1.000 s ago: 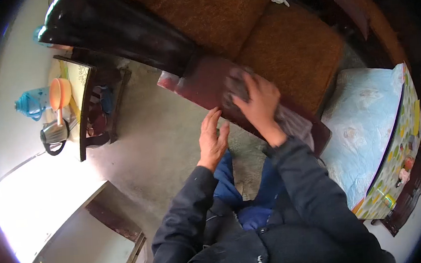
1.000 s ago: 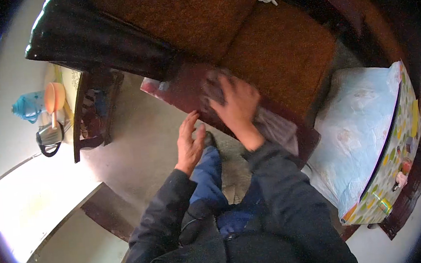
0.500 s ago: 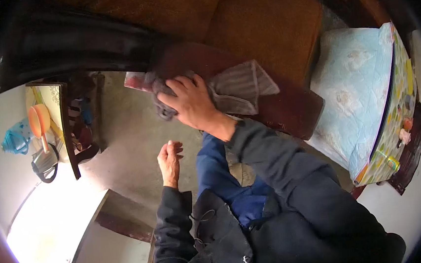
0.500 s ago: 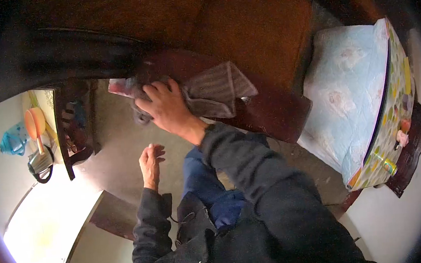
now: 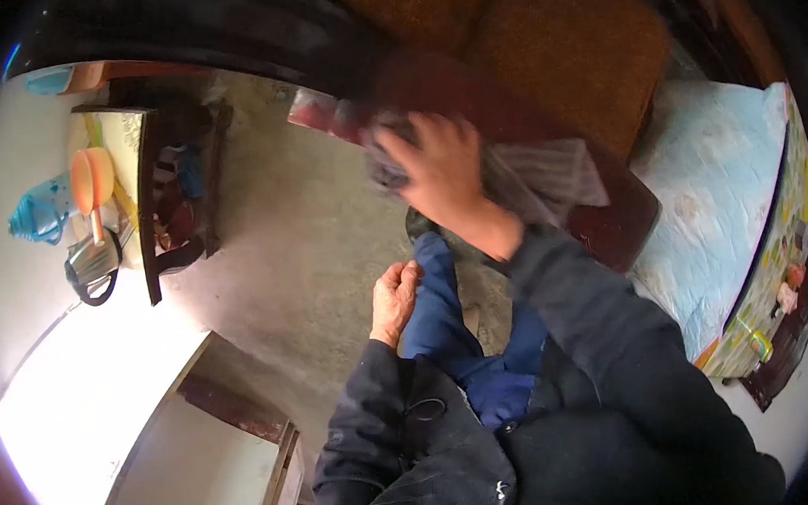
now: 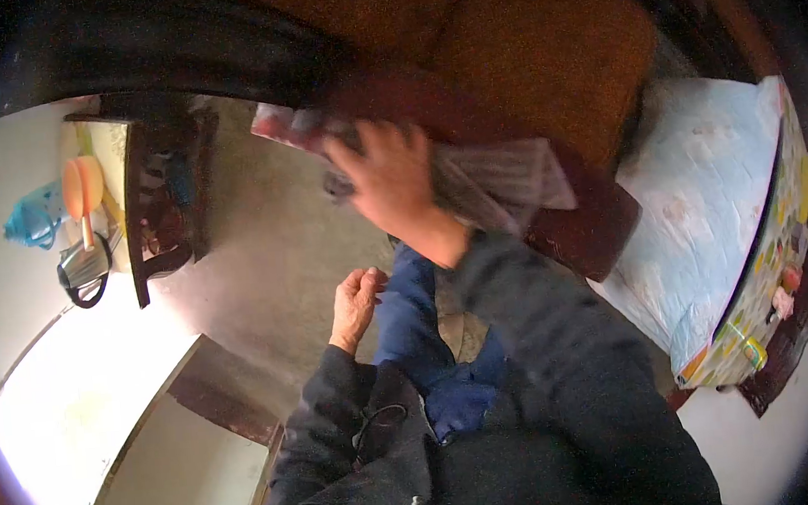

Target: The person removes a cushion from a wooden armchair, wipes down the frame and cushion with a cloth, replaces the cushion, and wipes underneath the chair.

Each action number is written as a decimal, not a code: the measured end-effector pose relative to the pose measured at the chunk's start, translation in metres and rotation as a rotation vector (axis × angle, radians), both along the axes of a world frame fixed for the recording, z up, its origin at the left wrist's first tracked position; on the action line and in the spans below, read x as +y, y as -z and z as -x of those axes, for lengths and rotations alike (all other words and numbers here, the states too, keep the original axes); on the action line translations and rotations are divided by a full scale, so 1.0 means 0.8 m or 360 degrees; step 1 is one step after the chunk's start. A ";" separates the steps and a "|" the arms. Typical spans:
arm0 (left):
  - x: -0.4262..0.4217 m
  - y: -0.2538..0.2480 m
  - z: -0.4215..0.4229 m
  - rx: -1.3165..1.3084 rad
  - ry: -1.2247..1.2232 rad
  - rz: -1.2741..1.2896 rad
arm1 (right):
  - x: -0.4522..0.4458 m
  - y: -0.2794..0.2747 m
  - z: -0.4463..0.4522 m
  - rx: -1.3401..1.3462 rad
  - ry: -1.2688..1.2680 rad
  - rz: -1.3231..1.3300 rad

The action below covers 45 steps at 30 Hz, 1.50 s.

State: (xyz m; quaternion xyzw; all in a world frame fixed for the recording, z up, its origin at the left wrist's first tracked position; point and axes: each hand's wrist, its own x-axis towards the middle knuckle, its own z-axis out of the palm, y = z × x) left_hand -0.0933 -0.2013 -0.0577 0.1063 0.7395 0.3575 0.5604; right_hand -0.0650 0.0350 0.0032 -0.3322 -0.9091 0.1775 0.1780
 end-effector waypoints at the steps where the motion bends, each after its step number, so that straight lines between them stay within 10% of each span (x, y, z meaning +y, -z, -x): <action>1: -0.006 -0.003 0.001 0.0006 -0.0047 0.0019 | 0.000 0.003 0.033 -0.0048 -0.0015 0.0038; 12: 0.009 -0.028 0.038 0.0245 -0.0080 -0.0042 | 0.021 0.030 0.036 0.0262 0.0183 0.0156; 24: 0.223 -0.083 -0.099 0.1048 0.0379 -0.0520 | 0.087 0.019 -0.370 0.0333 0.1111 -0.0084; 28: 0.297 -0.076 -0.168 0.1442 0.1173 -0.1116 | 0.069 0.035 -0.482 0.0290 0.1415 -0.0105; 32: 0.359 -0.074 -0.268 0.1486 0.1620 -0.1116 | 0.049 0.066 -0.540 0.0862 0.2064 0.0268; 42: 0.389 -0.014 -0.364 0.1945 0.1981 -0.1009 | -0.028 0.164 -0.573 0.2272 0.2185 0.1882; 45: 0.387 -0.008 -0.358 0.1994 0.2008 -0.1016 | -0.102 0.203 -0.535 0.1431 0.1853 0.1556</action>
